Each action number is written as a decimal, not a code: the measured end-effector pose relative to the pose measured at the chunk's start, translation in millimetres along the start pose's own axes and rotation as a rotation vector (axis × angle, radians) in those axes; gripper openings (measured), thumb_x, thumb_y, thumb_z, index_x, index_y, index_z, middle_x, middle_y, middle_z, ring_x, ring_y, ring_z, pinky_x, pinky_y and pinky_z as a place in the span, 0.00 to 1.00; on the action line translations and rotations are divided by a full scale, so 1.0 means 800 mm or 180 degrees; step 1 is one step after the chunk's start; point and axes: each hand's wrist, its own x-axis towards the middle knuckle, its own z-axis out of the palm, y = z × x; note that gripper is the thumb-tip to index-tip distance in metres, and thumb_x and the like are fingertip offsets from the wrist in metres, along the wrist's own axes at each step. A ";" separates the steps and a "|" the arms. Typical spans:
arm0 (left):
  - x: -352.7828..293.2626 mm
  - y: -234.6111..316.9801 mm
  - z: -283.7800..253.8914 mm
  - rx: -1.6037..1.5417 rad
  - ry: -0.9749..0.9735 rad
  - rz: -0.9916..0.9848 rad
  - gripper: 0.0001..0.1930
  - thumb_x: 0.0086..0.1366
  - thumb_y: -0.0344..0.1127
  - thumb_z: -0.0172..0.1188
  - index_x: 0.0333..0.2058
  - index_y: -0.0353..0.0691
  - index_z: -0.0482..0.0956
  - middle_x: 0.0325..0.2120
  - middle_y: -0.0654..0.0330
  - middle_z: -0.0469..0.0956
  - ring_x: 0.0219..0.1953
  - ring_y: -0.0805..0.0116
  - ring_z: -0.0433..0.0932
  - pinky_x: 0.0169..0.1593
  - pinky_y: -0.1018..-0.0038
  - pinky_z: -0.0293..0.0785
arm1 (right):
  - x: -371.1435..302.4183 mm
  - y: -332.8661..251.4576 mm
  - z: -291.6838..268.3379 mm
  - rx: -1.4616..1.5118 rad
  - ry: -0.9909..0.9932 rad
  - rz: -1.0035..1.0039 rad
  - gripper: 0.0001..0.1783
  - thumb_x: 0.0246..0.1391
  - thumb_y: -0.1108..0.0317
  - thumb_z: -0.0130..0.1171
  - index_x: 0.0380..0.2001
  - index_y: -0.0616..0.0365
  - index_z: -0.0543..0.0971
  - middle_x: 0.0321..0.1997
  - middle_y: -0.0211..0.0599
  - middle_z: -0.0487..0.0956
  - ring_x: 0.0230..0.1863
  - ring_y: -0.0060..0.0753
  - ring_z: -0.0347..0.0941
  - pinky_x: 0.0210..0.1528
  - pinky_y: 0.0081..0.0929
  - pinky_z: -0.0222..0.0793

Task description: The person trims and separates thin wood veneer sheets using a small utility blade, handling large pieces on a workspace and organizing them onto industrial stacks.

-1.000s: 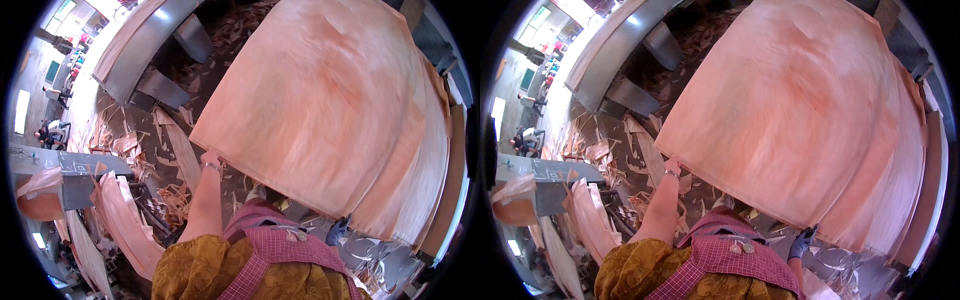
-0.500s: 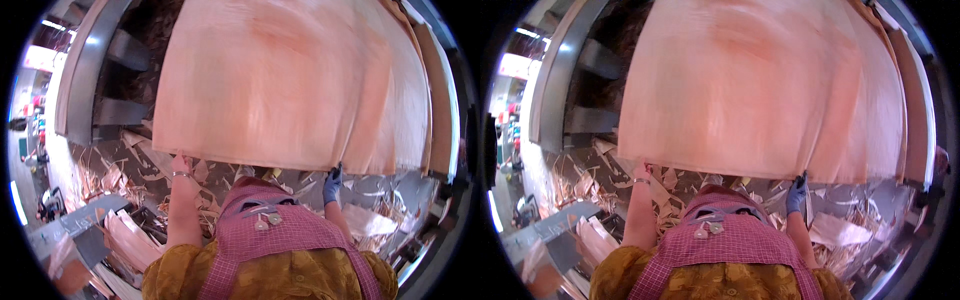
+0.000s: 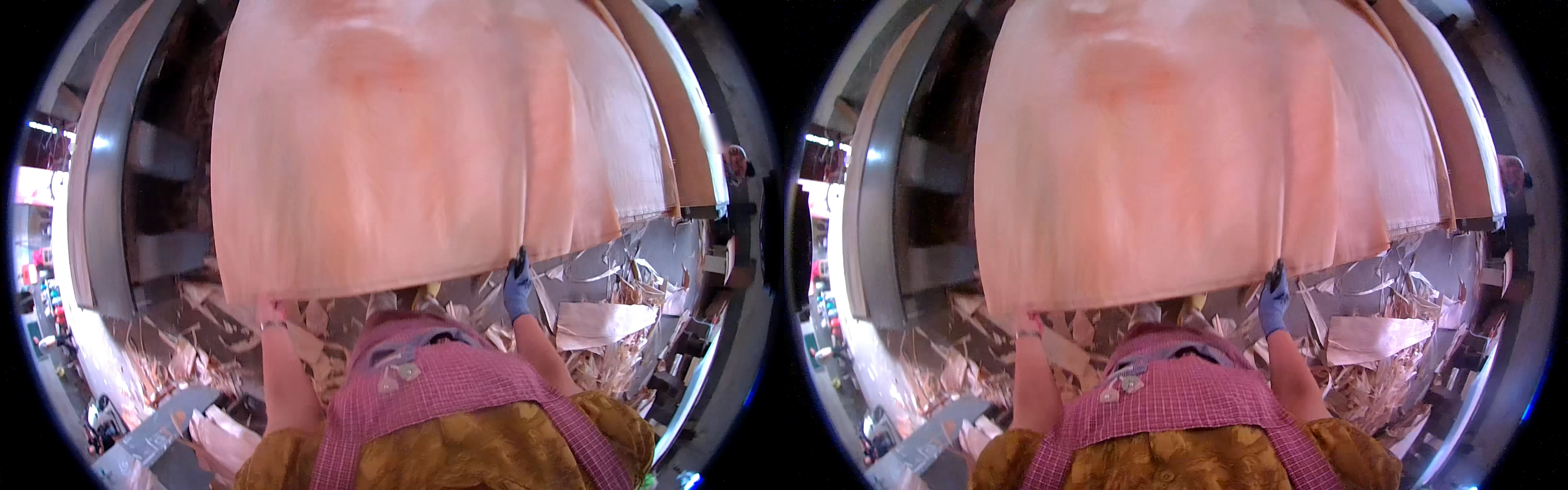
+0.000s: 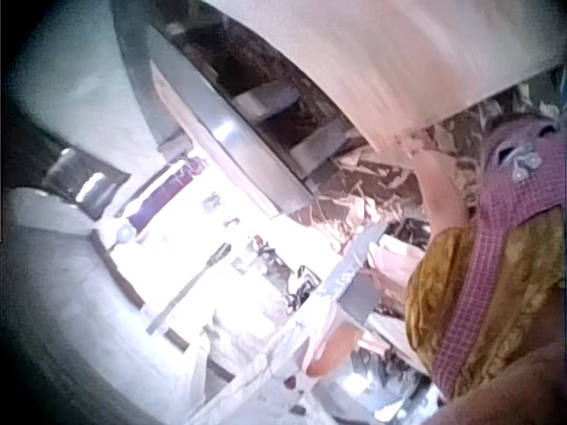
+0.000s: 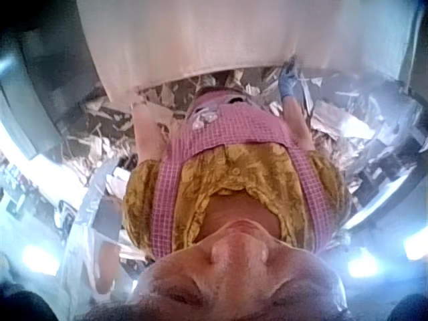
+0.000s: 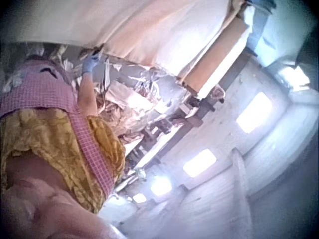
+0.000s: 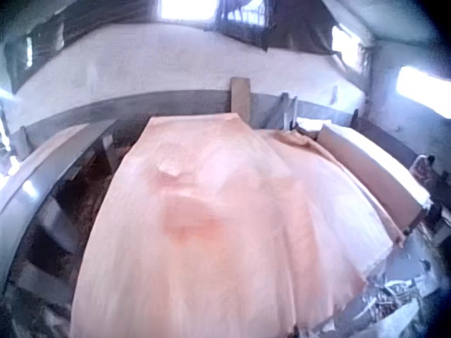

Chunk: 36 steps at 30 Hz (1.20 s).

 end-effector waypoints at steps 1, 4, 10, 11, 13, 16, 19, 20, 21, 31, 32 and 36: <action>-0.009 0.002 0.009 0.0616 0.0267 0.0563 0.19 0.66 0.53 0.52 0.39 0.42 0.76 0.29 0.58 0.75 0.26 0.65 0.71 0.23 0.70 0.64 | -0.003 0.006 -0.004 -0.0250 -0.0057 -0.0082 0.29 0.66 0.64 0.49 0.67 0.62 0.60 0.67 0.48 0.67 0.67 0.44 0.63 0.66 0.33 0.58; -0.057 -0.017 0.085 0.3279 0.1138 0.2357 0.25 0.62 0.54 0.56 0.51 0.43 0.71 0.46 0.50 0.67 0.46 0.53 0.63 0.45 0.57 0.54 | -0.016 0.007 -0.028 0.0134 -0.0032 0.0026 0.33 0.63 0.69 0.51 0.69 0.62 0.54 0.69 0.51 0.63 0.67 0.45 0.63 0.65 0.35 0.61; -0.204 0.013 0.296 0.4816 -0.0283 0.3543 0.40 0.56 0.58 0.60 0.65 0.53 0.62 0.68 0.43 0.51 0.71 0.40 0.42 0.67 0.37 0.31 | -0.019 0.005 -0.084 -0.0761 -0.0206 0.1267 0.22 0.54 0.53 0.62 0.45 0.58 0.80 0.37 0.50 0.82 0.38 0.46 0.81 0.41 0.39 0.72; -0.204 0.013 0.312 0.4902 -0.0344 0.3332 0.41 0.55 0.58 0.61 0.66 0.54 0.60 0.69 0.44 0.49 0.71 0.41 0.40 0.67 0.36 0.29 | -0.011 0.010 -0.089 -0.0612 -0.0004 0.1299 0.21 0.52 0.52 0.63 0.40 0.59 0.81 0.34 0.49 0.82 0.35 0.46 0.80 0.39 0.39 0.72; -0.188 0.001 0.323 0.5119 -0.0342 0.3027 0.47 0.52 0.62 0.63 0.68 0.55 0.56 0.70 0.44 0.46 0.72 0.42 0.36 0.67 0.36 0.23 | -0.004 0.022 -0.100 -0.0246 0.0396 0.1145 0.19 0.52 0.53 0.63 0.34 0.60 0.83 0.29 0.48 0.82 0.29 0.46 0.80 0.35 0.37 0.71; -0.174 0.005 0.340 0.5467 -0.0652 0.2804 0.48 0.53 0.65 0.61 0.69 0.58 0.53 0.70 0.43 0.45 0.72 0.41 0.36 0.67 0.37 0.24 | -0.026 0.079 -0.137 -0.0896 0.0567 0.1216 0.19 0.51 0.54 0.64 0.34 0.61 0.82 0.28 0.49 0.82 0.28 0.40 0.79 0.33 0.36 0.71; -0.166 -0.004 0.334 0.5546 -0.0508 0.2699 0.48 0.53 0.67 0.59 0.69 0.62 0.52 0.70 0.44 0.45 0.71 0.39 0.38 0.68 0.36 0.27 | -0.047 0.133 -0.194 -0.0795 0.0585 0.1269 0.21 0.50 0.50 0.64 0.29 0.60 0.81 0.26 0.52 0.80 0.25 0.50 0.76 0.30 0.42 0.67; -0.161 -0.005 0.332 0.5635 -0.0524 0.2689 0.48 0.53 0.67 0.59 0.69 0.62 0.51 0.70 0.44 0.44 0.71 0.38 0.39 0.68 0.37 0.28 | -0.056 0.146 -0.214 -0.0640 0.0788 0.1195 0.21 0.50 0.50 0.64 0.26 0.60 0.80 0.25 0.54 0.79 0.24 0.51 0.75 0.29 0.43 0.67; -0.156 -0.006 0.331 0.5718 -0.0546 0.2673 0.48 0.53 0.68 0.59 0.70 0.63 0.50 0.70 0.44 0.44 0.71 0.38 0.39 0.68 0.37 0.28 | -0.060 0.165 -0.233 -0.0532 0.0903 0.1095 0.20 0.50 0.51 0.64 0.25 0.60 0.80 0.24 0.54 0.77 0.22 0.51 0.74 0.28 0.44 0.66; -0.176 0.033 0.365 0.6325 -0.0813 0.2011 0.50 0.54 0.69 0.57 0.70 0.57 0.47 0.69 0.39 0.45 0.71 0.37 0.40 0.69 0.41 0.35 | 0.000 0.265 -0.475 -0.2955 0.1514 0.0408 0.12 0.53 0.61 0.62 0.23 0.55 0.75 0.23 0.44 0.79 0.23 0.46 0.75 0.28 0.36 0.69; -0.169 0.030 0.362 0.6409 -0.0895 0.2092 0.50 0.54 0.71 0.55 0.70 0.57 0.47 0.69 0.39 0.47 0.71 0.38 0.41 0.69 0.41 0.36 | 0.023 0.249 -0.472 -0.2568 0.1365 0.0483 0.10 0.53 0.63 0.62 0.25 0.56 0.76 0.24 0.43 0.80 0.24 0.42 0.76 0.29 0.34 0.70; -0.144 0.023 0.339 0.6391 -0.1224 0.2100 0.48 0.55 0.74 0.50 0.69 0.55 0.51 0.67 0.43 0.54 0.70 0.39 0.46 0.69 0.42 0.39 | 0.090 0.120 -0.388 -0.0385 0.0893 0.0387 0.21 0.56 0.70 0.61 0.53 0.63 0.75 0.36 0.34 0.83 0.35 0.22 0.78 0.42 0.26 0.75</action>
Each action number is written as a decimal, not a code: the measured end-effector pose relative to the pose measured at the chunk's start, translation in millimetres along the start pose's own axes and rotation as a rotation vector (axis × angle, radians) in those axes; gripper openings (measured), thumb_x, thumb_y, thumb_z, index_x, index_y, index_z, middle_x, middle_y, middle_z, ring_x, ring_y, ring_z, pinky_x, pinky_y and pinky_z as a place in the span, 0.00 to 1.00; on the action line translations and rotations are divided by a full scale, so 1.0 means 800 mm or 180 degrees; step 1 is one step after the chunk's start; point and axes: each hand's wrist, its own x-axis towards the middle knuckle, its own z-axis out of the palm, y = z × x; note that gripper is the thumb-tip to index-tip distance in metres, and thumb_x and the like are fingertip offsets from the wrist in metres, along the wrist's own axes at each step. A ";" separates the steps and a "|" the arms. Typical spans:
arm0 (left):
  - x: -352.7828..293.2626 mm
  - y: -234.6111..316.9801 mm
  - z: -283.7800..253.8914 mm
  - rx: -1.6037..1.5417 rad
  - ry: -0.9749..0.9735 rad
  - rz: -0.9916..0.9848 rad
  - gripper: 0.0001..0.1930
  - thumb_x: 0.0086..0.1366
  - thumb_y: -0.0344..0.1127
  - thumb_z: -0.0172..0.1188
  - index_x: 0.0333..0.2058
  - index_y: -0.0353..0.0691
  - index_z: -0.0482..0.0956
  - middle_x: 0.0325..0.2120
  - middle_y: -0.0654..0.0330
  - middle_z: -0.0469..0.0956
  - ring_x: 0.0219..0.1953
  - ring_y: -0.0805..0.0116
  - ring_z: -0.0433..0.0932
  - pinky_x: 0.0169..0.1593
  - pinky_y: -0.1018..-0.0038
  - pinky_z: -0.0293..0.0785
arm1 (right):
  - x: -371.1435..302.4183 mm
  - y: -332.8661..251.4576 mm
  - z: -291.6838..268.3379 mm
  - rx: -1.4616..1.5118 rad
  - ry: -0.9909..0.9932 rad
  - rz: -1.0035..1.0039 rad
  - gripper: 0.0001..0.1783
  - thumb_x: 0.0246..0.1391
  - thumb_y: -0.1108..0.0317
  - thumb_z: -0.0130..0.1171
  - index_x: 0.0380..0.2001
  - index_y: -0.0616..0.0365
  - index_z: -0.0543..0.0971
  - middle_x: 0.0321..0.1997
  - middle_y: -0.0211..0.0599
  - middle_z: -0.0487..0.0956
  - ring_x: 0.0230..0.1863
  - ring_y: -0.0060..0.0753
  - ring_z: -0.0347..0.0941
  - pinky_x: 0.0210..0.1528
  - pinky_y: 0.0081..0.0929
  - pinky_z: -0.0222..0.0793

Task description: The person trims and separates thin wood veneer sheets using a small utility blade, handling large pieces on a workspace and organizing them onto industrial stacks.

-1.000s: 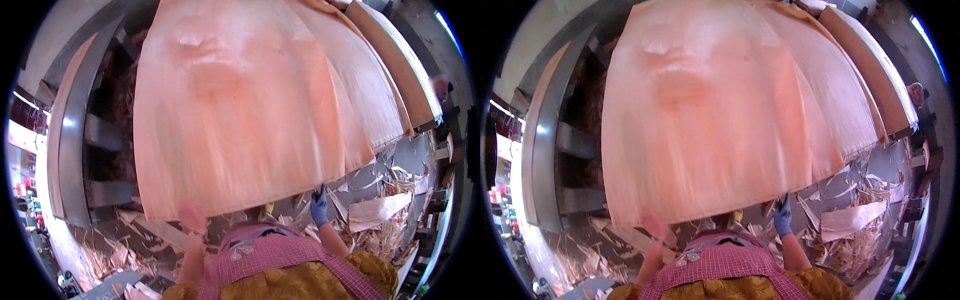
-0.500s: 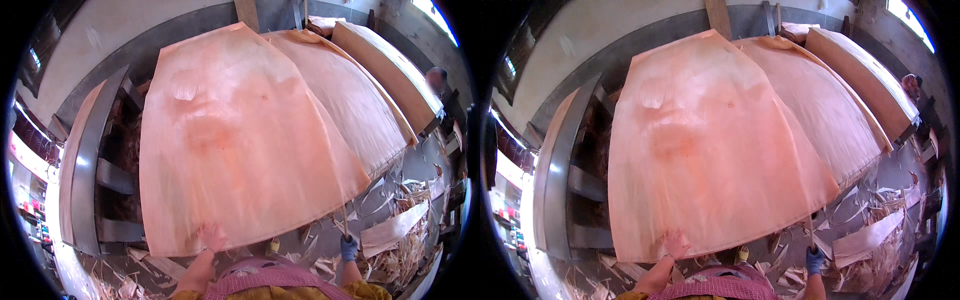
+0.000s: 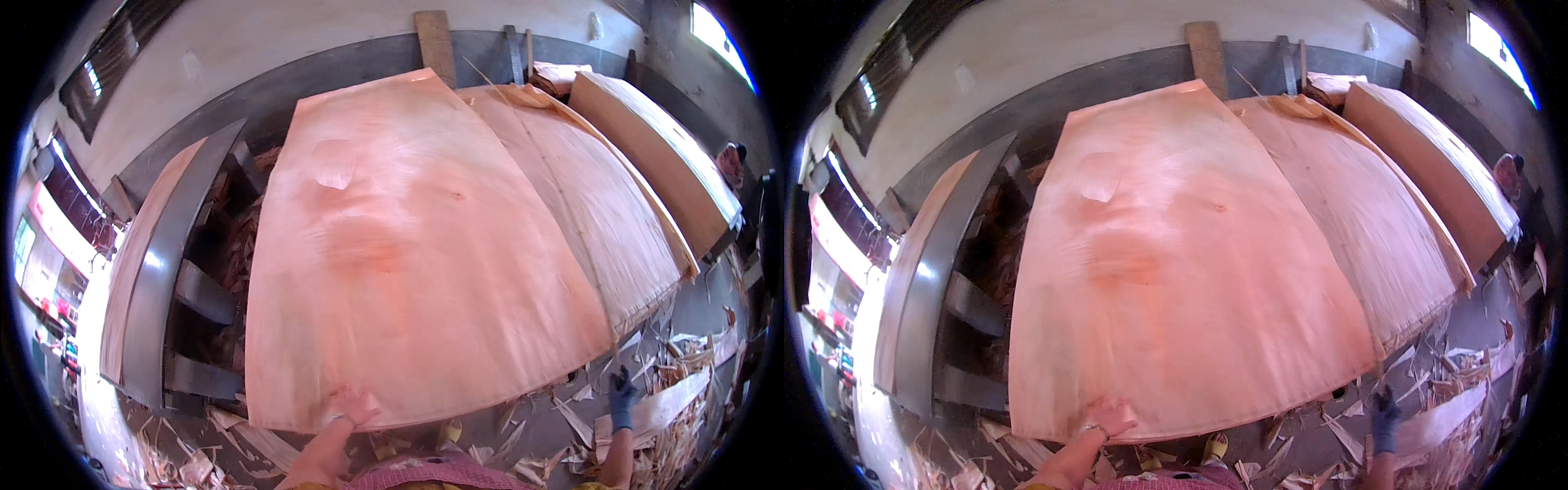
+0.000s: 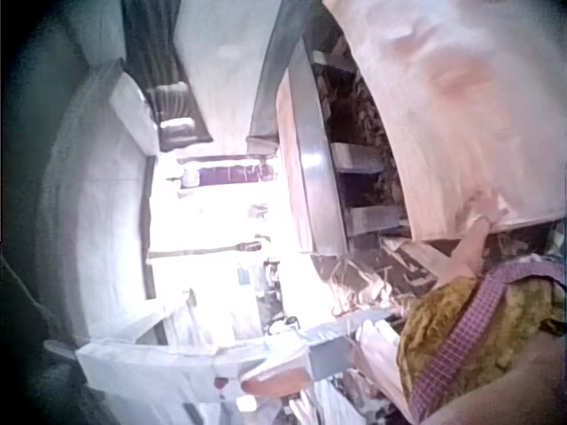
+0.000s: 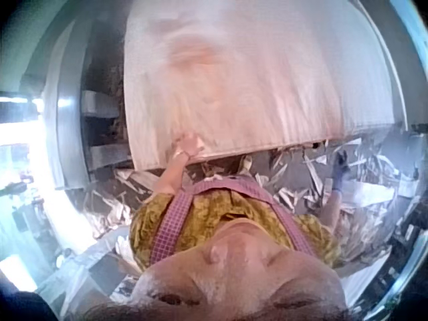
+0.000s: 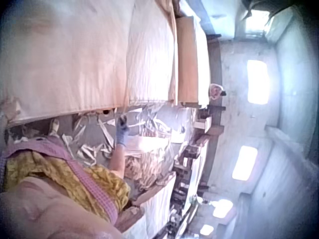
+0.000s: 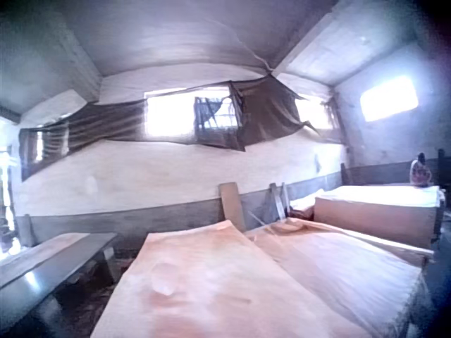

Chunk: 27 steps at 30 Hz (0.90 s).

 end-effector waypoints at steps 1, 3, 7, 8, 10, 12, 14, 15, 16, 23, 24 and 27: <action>0.001 -0.004 -0.004 -0.0077 -0.0034 0.0075 0.48 0.56 0.74 0.50 0.69 0.54 0.53 0.67 0.43 0.57 0.70 0.39 0.48 0.69 0.42 0.40 | 0.003 -0.017 0.041 0.0168 -0.0168 -0.0103 0.22 0.56 0.68 0.61 0.54 0.62 0.75 0.37 0.36 0.82 0.36 0.22 0.77 0.42 0.26 0.74; -0.005 -0.011 -0.005 -0.0032 0.0005 0.0218 0.45 0.57 0.73 0.50 0.66 0.51 0.58 0.65 0.44 0.60 0.69 0.39 0.51 0.68 0.42 0.42 | 0.010 -0.104 0.126 0.0683 -0.0246 -0.0665 0.21 0.58 0.61 0.60 0.52 0.59 0.75 0.30 0.35 0.81 0.29 0.24 0.77 0.34 0.24 0.74; -0.056 -0.021 -0.078 -0.0618 -0.0334 0.0548 0.40 0.60 0.69 0.51 0.62 0.46 0.66 0.62 0.43 0.64 0.67 0.43 0.55 0.68 0.47 0.47 | -0.003 -0.317 0.243 0.2137 -0.1798 0.0954 0.17 0.57 0.51 0.62 0.40 0.50 0.74 0.14 0.30 0.71 0.09 0.24 0.64 0.09 0.26 0.60; -0.066 -0.047 -0.051 -0.0906 0.0261 0.0635 0.39 0.60 0.67 0.52 0.63 0.46 0.66 0.61 0.43 0.65 0.67 0.43 0.57 0.68 0.49 0.49 | -0.024 -0.369 0.273 0.2217 -0.1924 0.1061 0.17 0.55 0.51 0.64 0.31 0.50 0.71 0.14 0.32 0.71 0.08 0.27 0.65 0.09 0.28 0.60; -0.075 -0.096 0.017 -0.1424 0.1535 0.0825 0.37 0.62 0.63 0.53 0.63 0.47 0.65 0.58 0.42 0.68 0.65 0.44 0.60 0.67 0.52 0.53 | -0.071 -0.418 0.326 0.2572 -0.2089 0.0879 0.17 0.55 0.50 0.64 0.31 0.49 0.71 0.14 0.32 0.71 0.08 0.28 0.64 0.08 0.29 0.61; -0.135 -0.140 0.054 -0.1767 0.1958 0.0799 0.35 0.62 0.61 0.55 0.63 0.47 0.65 0.57 0.43 0.69 0.62 0.45 0.64 0.65 0.55 0.59 | -0.157 -0.449 0.364 0.2540 -0.1970 0.0900 0.18 0.55 0.49 0.64 0.31 0.49 0.71 0.13 0.32 0.70 0.07 0.29 0.64 0.08 0.30 0.61; -0.218 -0.200 0.087 -0.2155 0.2042 0.0573 0.33 0.63 0.57 0.56 0.62 0.48 0.66 0.56 0.47 0.70 0.59 0.46 0.69 0.61 0.55 0.64 | -0.244 -0.493 0.394 0.2535 -0.1950 0.1003 0.18 0.55 0.49 0.63 0.30 0.48 0.70 0.13 0.32 0.69 0.07 0.29 0.63 0.08 0.31 0.61; -0.265 -0.235 0.112 -0.2402 0.1857 0.0389 0.31 0.62 0.54 0.56 0.62 0.50 0.66 0.57 0.51 0.71 0.57 0.47 0.71 0.59 0.54 0.67 | -0.287 -0.514 0.407 0.2549 -0.1977 0.1007 0.17 0.56 0.48 0.62 0.32 0.48 0.71 0.13 0.32 0.69 0.07 0.29 0.62 0.07 0.31 0.61; -0.311 -0.273 0.135 -0.2631 0.1674 0.0202 0.30 0.62 0.52 0.57 0.62 0.52 0.67 0.57 0.56 0.72 0.55 0.48 0.73 0.57 0.53 0.70 | -0.327 -0.537 0.423 0.2579 -0.2009 0.1015 0.17 0.56 0.47 0.61 0.33 0.48 0.72 0.12 0.32 0.69 0.07 0.29 0.62 0.07 0.31 0.60; -0.459 -0.505 0.279 -0.2965 0.1621 -0.1140 0.28 0.57 0.50 0.62 0.56 0.49 0.72 0.47 0.47 0.76 0.48 0.44 0.75 0.51 0.54 0.73 | -0.497 -0.752 0.542 0.2269 -0.3256 0.0862 0.22 0.58 0.43 0.55 0.43 0.48 0.74 0.14 0.31 0.68 0.11 0.26 0.63 0.12 0.30 0.61; -0.460 -0.534 0.298 -0.3010 0.1692 -0.1159 0.28 0.57 0.50 0.63 0.55 0.48 0.73 0.46 0.46 0.76 0.48 0.44 0.75 0.51 0.54 0.73 | -0.516 -0.784 0.555 0.2339 -0.3377 0.0857 0.22 0.58 0.43 0.55 0.43 0.48 0.73 0.15 0.30 0.69 0.12 0.26 0.64 0.12 0.30 0.61; -0.454 -0.620 0.348 -0.3113 0.1817 -0.1154 0.28 0.57 0.51 0.64 0.53 0.43 0.74 0.44 0.43 0.76 0.48 0.44 0.75 0.51 0.54 0.73 | -0.576 -0.862 0.605 0.2448 -0.3560 0.0949 0.20 0.58 0.46 0.54 0.43 0.50 0.74 0.16 0.33 0.70 0.12 0.28 0.65 0.12 0.30 0.62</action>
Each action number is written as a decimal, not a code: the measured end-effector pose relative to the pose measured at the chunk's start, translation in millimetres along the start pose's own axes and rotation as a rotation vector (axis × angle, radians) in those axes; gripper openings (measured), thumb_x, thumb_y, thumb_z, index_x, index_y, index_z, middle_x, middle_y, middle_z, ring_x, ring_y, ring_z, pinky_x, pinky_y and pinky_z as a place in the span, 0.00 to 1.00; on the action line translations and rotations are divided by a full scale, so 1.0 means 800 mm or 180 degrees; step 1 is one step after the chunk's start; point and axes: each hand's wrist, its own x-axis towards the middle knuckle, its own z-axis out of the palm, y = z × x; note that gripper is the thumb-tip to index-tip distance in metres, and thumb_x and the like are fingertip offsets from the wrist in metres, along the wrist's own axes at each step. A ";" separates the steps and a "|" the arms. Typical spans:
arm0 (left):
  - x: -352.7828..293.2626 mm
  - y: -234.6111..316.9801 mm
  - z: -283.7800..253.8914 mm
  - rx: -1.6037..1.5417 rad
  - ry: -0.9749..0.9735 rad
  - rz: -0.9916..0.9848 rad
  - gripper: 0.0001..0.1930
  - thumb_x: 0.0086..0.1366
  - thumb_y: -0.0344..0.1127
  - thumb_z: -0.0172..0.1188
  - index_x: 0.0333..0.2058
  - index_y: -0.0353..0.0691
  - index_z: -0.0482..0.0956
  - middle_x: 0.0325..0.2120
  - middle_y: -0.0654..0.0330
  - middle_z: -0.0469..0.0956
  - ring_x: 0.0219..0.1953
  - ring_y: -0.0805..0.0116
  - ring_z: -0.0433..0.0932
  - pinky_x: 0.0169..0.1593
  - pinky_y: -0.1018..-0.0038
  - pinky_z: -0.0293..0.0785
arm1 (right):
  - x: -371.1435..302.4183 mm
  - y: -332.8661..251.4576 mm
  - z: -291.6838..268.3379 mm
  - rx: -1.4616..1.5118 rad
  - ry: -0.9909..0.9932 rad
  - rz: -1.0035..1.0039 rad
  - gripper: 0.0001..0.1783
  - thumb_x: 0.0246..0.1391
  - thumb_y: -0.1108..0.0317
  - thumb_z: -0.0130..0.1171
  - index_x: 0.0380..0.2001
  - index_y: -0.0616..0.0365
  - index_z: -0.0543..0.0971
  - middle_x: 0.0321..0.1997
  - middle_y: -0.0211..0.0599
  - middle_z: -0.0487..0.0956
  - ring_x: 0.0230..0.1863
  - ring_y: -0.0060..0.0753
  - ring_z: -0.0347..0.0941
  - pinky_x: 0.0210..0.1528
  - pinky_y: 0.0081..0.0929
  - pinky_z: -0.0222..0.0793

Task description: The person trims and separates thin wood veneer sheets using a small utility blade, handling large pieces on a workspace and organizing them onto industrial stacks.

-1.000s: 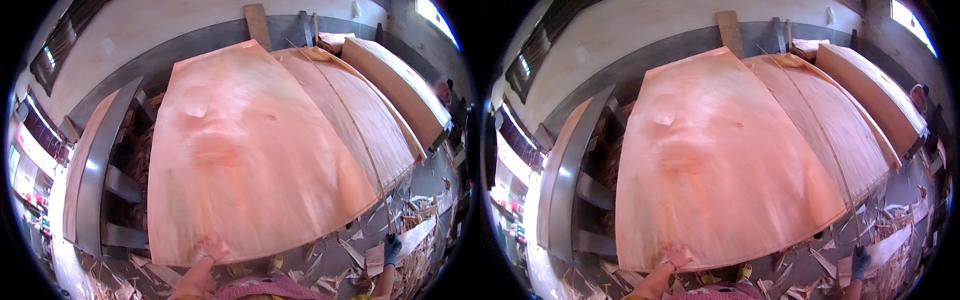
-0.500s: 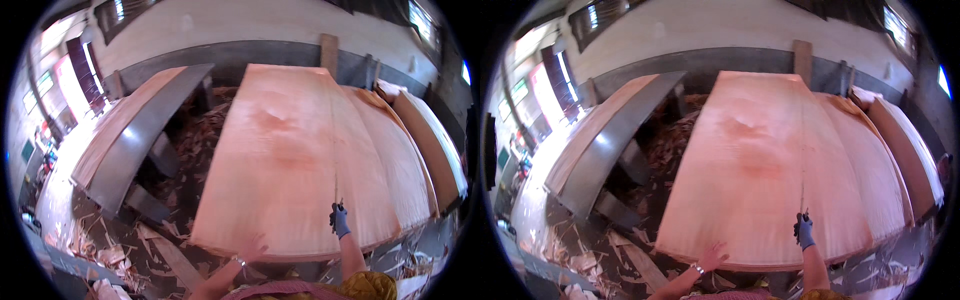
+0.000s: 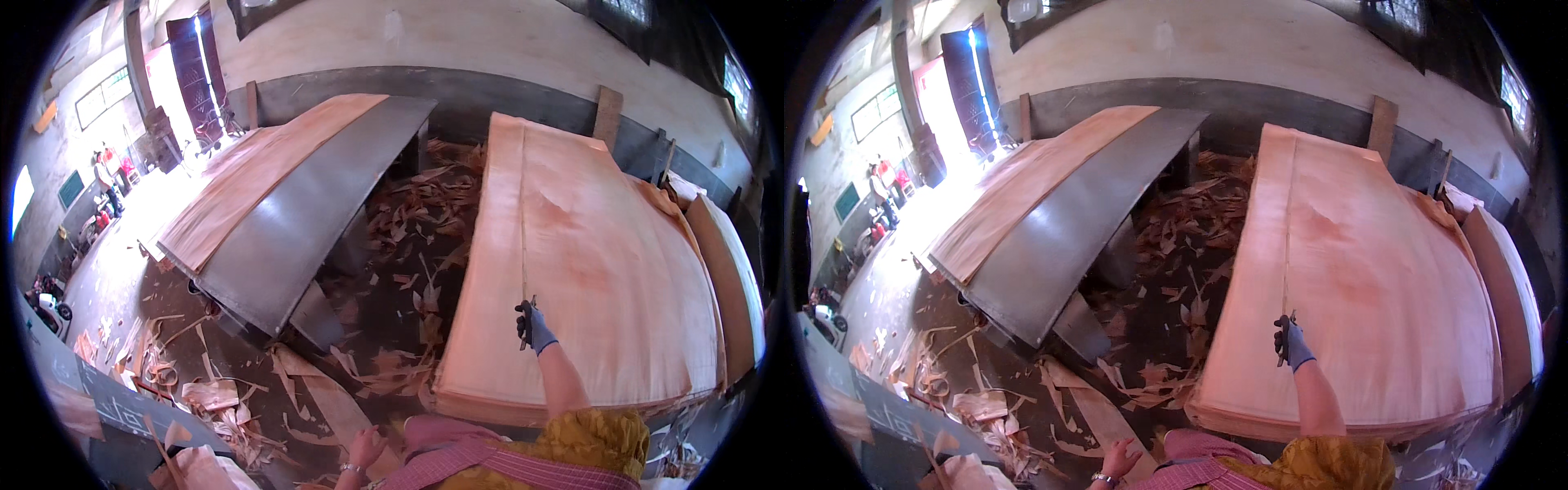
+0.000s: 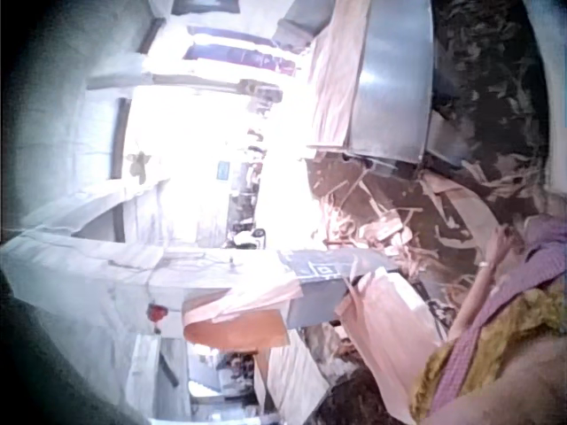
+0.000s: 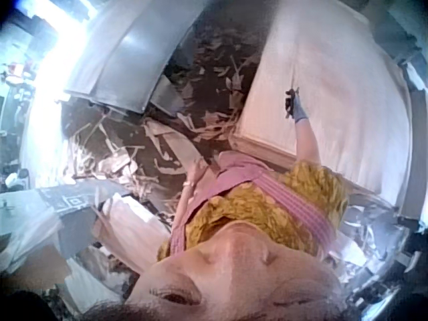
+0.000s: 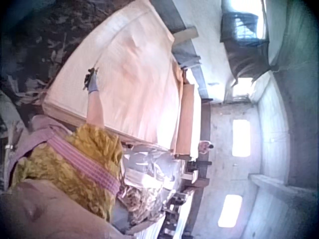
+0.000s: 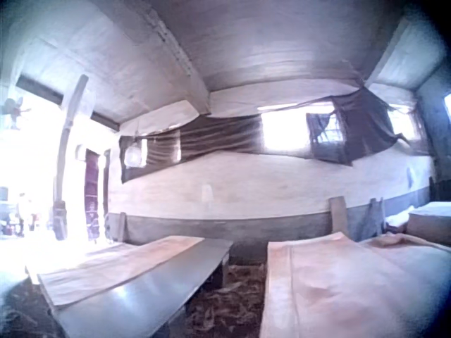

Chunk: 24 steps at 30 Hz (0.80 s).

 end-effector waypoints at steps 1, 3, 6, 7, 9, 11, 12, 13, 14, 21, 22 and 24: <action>0.017 -0.028 -0.011 0.0002 -0.0025 0.0061 0.29 0.57 0.51 0.65 0.53 0.42 0.74 0.44 0.43 0.76 0.48 0.44 0.75 0.51 0.55 0.73 | 0.011 0.003 0.033 0.0038 -0.0025 0.0035 0.20 0.58 0.48 0.54 0.42 0.51 0.74 0.16 0.34 0.71 0.11 0.30 0.66 0.11 0.30 0.62; 0.056 -0.085 -0.043 0.0001 0.0001 0.0127 0.29 0.57 0.51 0.65 0.53 0.41 0.74 0.43 0.45 0.76 0.46 0.46 0.77 0.49 0.57 0.75 | 0.041 0.028 0.098 0.0114 0.0126 -0.0083 0.20 0.59 0.46 0.55 0.39 0.51 0.74 0.15 0.34 0.70 0.11 0.30 0.65 0.10 0.30 0.60; 0.102 -0.178 -0.120 -0.0022 0.0190 -0.0032 0.28 0.58 0.47 0.66 0.54 0.39 0.74 0.42 0.47 0.78 0.44 0.53 0.80 0.48 0.63 0.77 | 0.083 0.088 0.224 0.0063 0.0385 -0.0299 0.18 0.59 0.44 0.55 0.37 0.47 0.74 0.13 0.32 0.68 0.10 0.29 0.64 0.10 0.29 0.60; 0.107 -0.202 -0.156 -0.0095 0.0198 -0.0322 0.28 0.59 0.46 0.65 0.54 0.38 0.74 0.42 0.47 0.79 0.44 0.54 0.80 0.48 0.64 0.77 | 0.091 0.100 0.279 0.0055 0.0584 -0.0386 0.17 0.60 0.45 0.54 0.36 0.45 0.74 0.12 0.30 0.68 0.09 0.28 0.63 0.09 0.29 0.59; 0.134 -0.232 -0.220 -0.0348 0.0002 -0.0557 0.27 0.59 0.43 0.65 0.54 0.36 0.74 0.43 0.46 0.80 0.44 0.55 0.81 0.48 0.65 0.77 | 0.172 0.143 0.312 0.0170 0.1110 -0.1028 0.13 0.62 0.53 0.54 0.34 0.50 0.76 0.17 0.31 0.71 0.15 0.29 0.66 0.16 0.27 0.62; 0.121 -0.290 -0.279 -0.0709 -0.0134 -0.1075 0.25 0.60 0.44 0.64 0.52 0.35 0.76 0.43 0.49 0.82 0.44 0.59 0.82 0.46 0.68 0.78 | 0.196 0.192 0.425 -0.0242 0.1226 -0.1600 0.14 0.64 0.63 0.54 0.46 0.60 0.80 0.32 0.33 0.80 0.33 0.29 0.73 0.37 0.19 0.70; 0.098 -0.304 -0.317 -0.0540 -0.0188 -0.1428 0.25 0.61 0.45 0.64 0.52 0.35 0.77 0.42 0.51 0.82 0.43 0.61 0.82 0.46 0.69 0.78 | 0.183 0.207 0.500 -0.1136 0.1354 -0.1747 0.13 0.63 0.65 0.55 0.46 0.61 0.79 0.34 0.31 0.81 0.34 0.28 0.73 0.36 0.23 0.70; 0.084 -0.317 -0.350 -0.0417 -0.0325 -0.1698 0.24 0.61 0.45 0.65 0.51 0.36 0.77 0.41 0.53 0.83 0.43 0.62 0.82 0.45 0.70 0.78 | 0.170 0.215 0.554 -0.0312 0.0946 -0.1883 0.11 0.63 0.64 0.56 0.42 0.59 0.80 0.30 0.29 0.79 0.28 0.26 0.72 0.31 0.24 0.69; 0.041 -0.397 -0.339 -0.0670 -0.0038 -0.1986 0.24 0.61 0.49 0.64 0.49 0.37 0.79 0.39 0.55 0.84 0.42 0.64 0.82 0.45 0.71 0.78 | 0.126 0.212 0.658 -0.0105 0.0533 -0.1338 0.10 0.63 0.64 0.55 0.41 0.57 0.80 0.28 0.27 0.78 0.25 0.23 0.71 0.27 0.24 0.67; 0.039 -0.626 -0.446 -0.1477 0.0313 -0.1685 0.15 0.63 0.44 0.57 0.39 0.39 0.84 0.32 0.59 0.83 0.32 0.67 0.81 0.36 0.70 0.76 | 0.014 0.197 0.995 0.0348 -0.0596 -0.0489 0.14 0.57 0.50 0.62 0.33 0.46 0.72 0.16 0.28 0.72 0.11 0.26 0.67 0.10 0.25 0.63; 0.050 -0.675 -0.471 -0.0808 0.0211 -0.1435 0.14 0.66 0.41 0.58 0.40 0.37 0.83 0.30 0.62 0.82 0.30 0.71 0.79 0.32 0.73 0.75 | 0.004 0.216 1.047 0.0333 -0.0764 -0.0453 0.14 0.57 0.50 0.61 0.32 0.46 0.72 0.16 0.29 0.72 0.11 0.26 0.67 0.10 0.26 0.63; 0.126 -0.728 -0.542 -0.2397 0.0556 -0.1759 0.19 0.64 0.46 0.62 0.45 0.36 0.80 0.31 0.60 0.81 0.28 0.73 0.77 0.30 0.76 0.74 | -0.020 0.257 1.137 0.0286 -0.0981 -0.0428 0.15 0.58 0.50 0.60 0.31 0.46 0.71 0.16 0.29 0.73 0.11 0.26 0.67 0.10 0.26 0.64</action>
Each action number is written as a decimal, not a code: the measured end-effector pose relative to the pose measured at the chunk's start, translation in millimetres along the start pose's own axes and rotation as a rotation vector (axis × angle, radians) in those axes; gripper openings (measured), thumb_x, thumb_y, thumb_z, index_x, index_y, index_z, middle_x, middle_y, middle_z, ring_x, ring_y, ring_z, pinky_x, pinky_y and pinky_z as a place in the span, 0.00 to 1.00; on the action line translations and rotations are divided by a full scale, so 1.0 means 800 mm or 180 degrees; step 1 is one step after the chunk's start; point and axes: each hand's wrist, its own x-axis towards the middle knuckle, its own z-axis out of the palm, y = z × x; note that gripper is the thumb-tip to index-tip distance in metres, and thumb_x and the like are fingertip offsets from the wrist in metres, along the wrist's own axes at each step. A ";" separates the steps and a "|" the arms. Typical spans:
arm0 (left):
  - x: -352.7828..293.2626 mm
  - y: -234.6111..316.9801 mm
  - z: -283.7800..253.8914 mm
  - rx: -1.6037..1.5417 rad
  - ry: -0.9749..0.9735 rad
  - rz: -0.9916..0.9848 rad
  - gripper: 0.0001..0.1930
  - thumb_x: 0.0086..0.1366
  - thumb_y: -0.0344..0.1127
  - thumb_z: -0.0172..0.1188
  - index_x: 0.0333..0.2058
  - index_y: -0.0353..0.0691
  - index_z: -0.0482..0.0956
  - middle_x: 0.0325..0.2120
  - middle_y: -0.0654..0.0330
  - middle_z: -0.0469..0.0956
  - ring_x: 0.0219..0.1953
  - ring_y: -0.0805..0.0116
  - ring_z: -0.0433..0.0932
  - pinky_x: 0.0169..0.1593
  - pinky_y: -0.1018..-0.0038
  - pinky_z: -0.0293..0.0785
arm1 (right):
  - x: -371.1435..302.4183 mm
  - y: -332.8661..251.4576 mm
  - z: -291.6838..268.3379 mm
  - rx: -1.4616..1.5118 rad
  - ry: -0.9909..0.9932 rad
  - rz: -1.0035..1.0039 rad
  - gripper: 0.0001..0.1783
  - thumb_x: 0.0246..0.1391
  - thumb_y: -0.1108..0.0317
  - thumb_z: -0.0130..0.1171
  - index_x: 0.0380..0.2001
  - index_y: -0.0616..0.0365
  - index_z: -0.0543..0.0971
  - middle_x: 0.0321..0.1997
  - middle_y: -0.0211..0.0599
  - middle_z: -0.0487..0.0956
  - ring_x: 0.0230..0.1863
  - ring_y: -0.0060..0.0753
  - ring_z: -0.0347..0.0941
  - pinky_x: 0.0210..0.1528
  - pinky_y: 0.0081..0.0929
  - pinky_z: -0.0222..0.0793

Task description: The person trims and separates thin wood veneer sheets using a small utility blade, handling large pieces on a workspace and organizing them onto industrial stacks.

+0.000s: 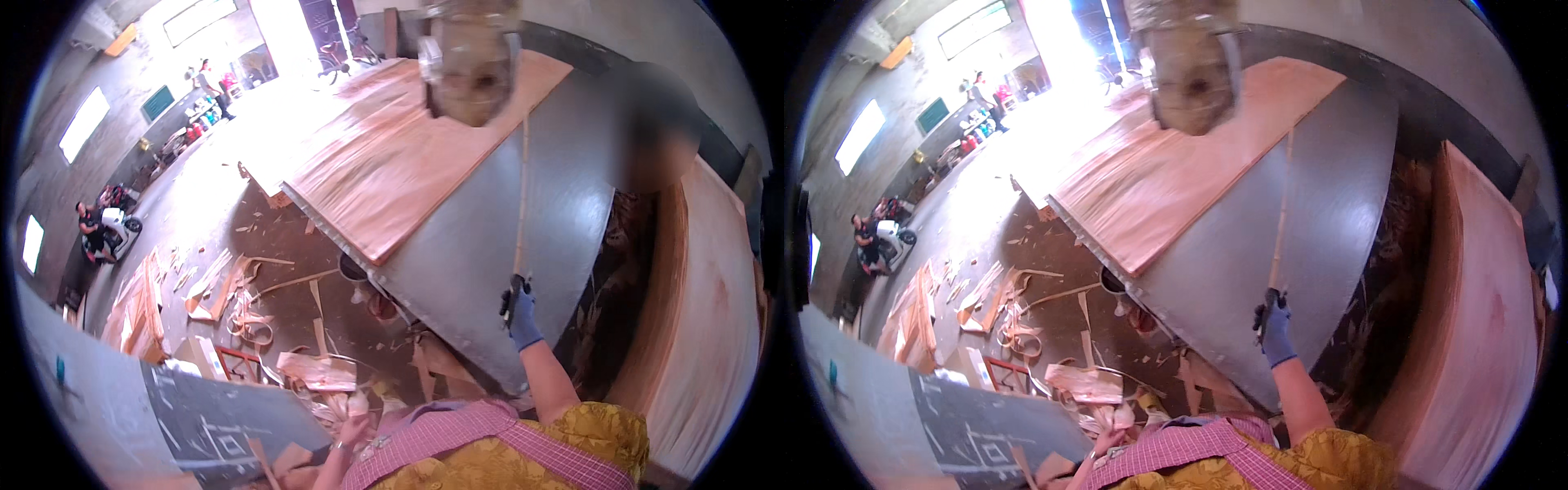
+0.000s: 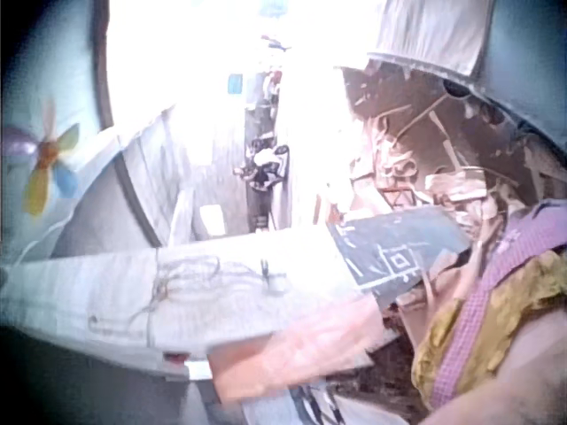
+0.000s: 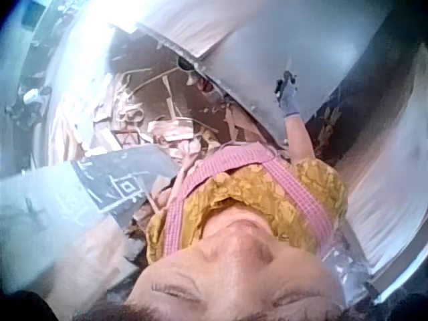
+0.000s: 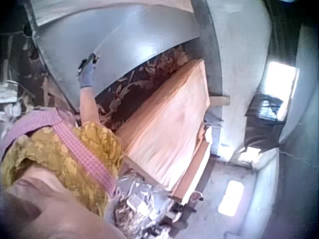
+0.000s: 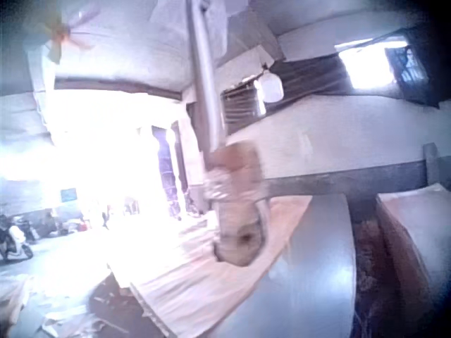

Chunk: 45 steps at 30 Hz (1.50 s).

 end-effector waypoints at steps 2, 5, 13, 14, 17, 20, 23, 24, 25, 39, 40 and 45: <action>0.077 0.114 -0.048 0.1442 0.0343 0.0651 0.20 0.65 0.45 0.61 0.46 0.34 0.79 0.31 0.56 0.83 0.30 0.70 0.80 0.35 0.71 0.76 | -0.011 0.047 0.103 0.0000 -0.0024 0.0388 0.15 0.59 0.50 0.59 0.30 0.47 0.70 0.17 0.30 0.73 0.11 0.27 0.68 0.11 0.27 0.65; 0.166 0.302 -0.071 0.0302 -0.0480 0.1189 0.22 0.70 0.44 0.55 0.55 0.36 0.72 0.40 0.61 0.80 0.41 0.73 0.78 0.46 0.76 0.75 | -0.033 0.117 0.206 -0.0161 -0.0253 0.0426 0.16 0.61 0.49 0.56 0.29 0.49 0.70 0.18 0.33 0.74 0.12 0.30 0.69 0.12 0.30 0.68; 0.281 0.562 -0.207 0.0154 -0.1719 0.0109 0.18 0.70 0.51 0.54 0.41 0.39 0.76 0.22 0.65 0.76 0.18 0.77 0.73 0.19 0.78 0.68 | 0.012 0.171 0.431 -0.3692 -0.0277 -0.0970 0.40 0.53 0.42 0.63 0.57 0.64 0.70 0.53 0.65 0.73 0.53 0.59 0.73 0.54 0.48 0.69; 0.311 0.553 -0.216 0.0083 -0.1419 0.0235 0.18 0.68 0.52 0.57 0.29 0.41 0.73 0.12 0.69 0.67 0.08 0.78 0.63 0.11 0.78 0.56 | 0.038 0.184 0.438 -0.4174 -0.0221 -0.1692 0.47 0.52 0.40 0.62 0.61 0.67 0.63 0.57 0.69 0.68 0.54 0.64 0.70 0.54 0.48 0.69; 0.373 0.567 -0.271 0.0537 -0.1291 0.0217 0.21 0.65 0.52 0.60 0.22 0.41 0.71 0.10 0.69 0.66 0.08 0.77 0.64 0.12 0.77 0.59 | 0.114 0.185 0.496 -0.4137 0.0815 -0.1299 0.59 0.51 0.36 0.60 0.67 0.72 0.48 0.60 0.72 0.63 0.56 0.67 0.68 0.54 0.48 0.70; 0.451 0.558 -0.322 0.1637 -0.0618 0.0922 0.24 0.61 0.52 0.61 0.24 0.31 0.80 0.14 0.54 0.76 0.18 0.67 0.76 0.26 0.66 0.71 | 0.164 0.184 0.543 -0.4073 0.1218 -0.0471 0.60 0.51 0.33 0.58 0.67 0.74 0.47 0.60 0.68 0.65 0.56 0.63 0.70 0.53 0.48 0.71; 0.492 0.587 -0.364 0.1646 -0.0479 0.0877 0.24 0.61 0.52 0.61 0.25 0.31 0.81 0.15 0.50 0.76 0.20 0.65 0.76 0.29 0.65 0.71 | 0.195 0.201 0.571 -0.4279 0.1515 -0.0105 0.54 0.53 0.38 0.58 0.67 0.71 0.51 0.58 0.66 0.69 0.50 0.60 0.75 0.48 0.46 0.74; 0.512 0.596 -0.379 0.1719 -0.0542 0.0951 0.24 0.61 0.52 0.61 0.24 0.31 0.80 0.14 0.50 0.75 0.20 0.67 0.75 0.29 0.66 0.71 | 0.214 0.221 0.561 -0.4197 0.1597 -0.0164 0.53 0.53 0.40 0.59 0.67 0.69 0.52 0.56 0.65 0.70 0.49 0.59 0.76 0.47 0.45 0.74; 0.529 0.603 -0.390 0.1747 -0.0588 0.1025 0.24 0.61 0.51 0.61 0.24 0.30 0.80 0.14 0.50 0.74 0.20 0.69 0.75 0.28 0.67 0.71 | 0.228 0.229 0.558 -0.4148 0.1657 -0.0256 0.51 0.53 0.42 0.59 0.67 0.68 0.53 0.55 0.65 0.72 0.48 0.59 0.76 0.47 0.44 0.74; 0.826 0.730 -0.482 0.1598 -0.1083 0.1364 0.29 0.63 0.53 0.59 0.19 0.27 0.77 0.12 0.45 0.72 0.16 0.62 0.74 0.25 0.59 0.69 | 0.420 0.176 0.919 -0.1817 0.0190 -0.0947 0.44 0.53 0.63 0.62 0.69 0.64 0.54 0.53 0.46 0.77 0.47 0.25 0.74 0.49 0.24 0.70; 0.840 0.729 -0.496 0.1710 -0.1047 0.1592 0.29 0.63 0.54 0.57 0.21 0.27 0.78 0.15 0.41 0.74 0.19 0.53 0.77 0.27 0.57 0.70 | 0.430 0.175 0.959 -0.1740 0.0070 -0.0824 0.44 0.52 0.60 0.62 0.68 0.63 0.55 0.56 0.46 0.76 0.49 0.29 0.75 0.52 0.26 0.69; 0.875 0.699 -0.516 0.1781 -0.1655 0.2326 0.28 0.64 0.54 0.54 0.27 0.28 0.80 0.21 0.43 0.80 0.25 0.53 0.82 0.33 0.60 0.75 | 0.536 0.202 1.116 -0.2353 -0.0324 -0.1269 0.43 0.51 0.57 0.59 0.66 0.66 0.58 0.60 0.59 0.72 0.61 0.49 0.70 0.59 0.34 0.67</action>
